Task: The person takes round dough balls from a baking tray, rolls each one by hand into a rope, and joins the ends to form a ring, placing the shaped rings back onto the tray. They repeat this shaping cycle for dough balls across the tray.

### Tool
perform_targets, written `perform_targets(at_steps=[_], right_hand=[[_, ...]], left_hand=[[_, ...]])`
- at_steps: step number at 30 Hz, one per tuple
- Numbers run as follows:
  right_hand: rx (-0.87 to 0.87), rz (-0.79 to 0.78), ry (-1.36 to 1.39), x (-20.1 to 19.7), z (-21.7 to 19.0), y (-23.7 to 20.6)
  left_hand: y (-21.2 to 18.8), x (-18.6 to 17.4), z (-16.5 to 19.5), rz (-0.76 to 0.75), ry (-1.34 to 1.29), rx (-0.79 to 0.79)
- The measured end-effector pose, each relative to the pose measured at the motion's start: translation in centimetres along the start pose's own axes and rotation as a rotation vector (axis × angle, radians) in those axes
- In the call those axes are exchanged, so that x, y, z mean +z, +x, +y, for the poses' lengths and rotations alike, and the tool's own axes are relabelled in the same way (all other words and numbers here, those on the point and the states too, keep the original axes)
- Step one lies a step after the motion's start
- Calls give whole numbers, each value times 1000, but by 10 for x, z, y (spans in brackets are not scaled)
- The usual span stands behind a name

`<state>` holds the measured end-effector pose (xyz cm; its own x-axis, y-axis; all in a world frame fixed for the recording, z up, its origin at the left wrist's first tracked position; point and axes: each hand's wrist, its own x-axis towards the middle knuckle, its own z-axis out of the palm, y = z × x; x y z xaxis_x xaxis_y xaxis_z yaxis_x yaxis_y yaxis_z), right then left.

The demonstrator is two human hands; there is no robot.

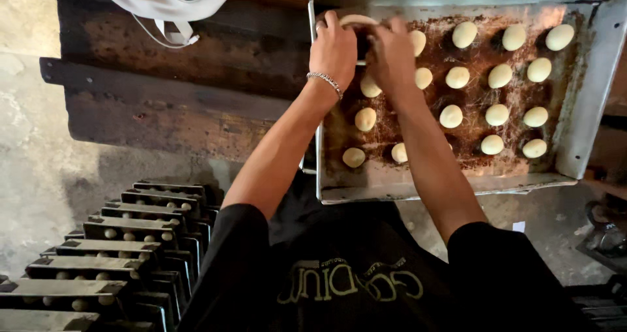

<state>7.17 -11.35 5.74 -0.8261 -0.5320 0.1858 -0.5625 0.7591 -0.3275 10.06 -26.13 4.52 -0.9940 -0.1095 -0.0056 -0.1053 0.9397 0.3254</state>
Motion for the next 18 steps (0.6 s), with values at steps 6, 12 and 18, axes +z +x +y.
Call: perform_targets(at_steps=[6, 12, 18], right_hand=[[97, 69, 155, -40, -14, -36], [121, -167, 121, -49, -11, -72], [293, -203, 749, -48, 1, -91]], left_hand=[[-19, -1, 0, -20, 85, 136], [-35, -22, 2, -35, 173, 239], [-90, -47, 36, 118, -449, 80]])
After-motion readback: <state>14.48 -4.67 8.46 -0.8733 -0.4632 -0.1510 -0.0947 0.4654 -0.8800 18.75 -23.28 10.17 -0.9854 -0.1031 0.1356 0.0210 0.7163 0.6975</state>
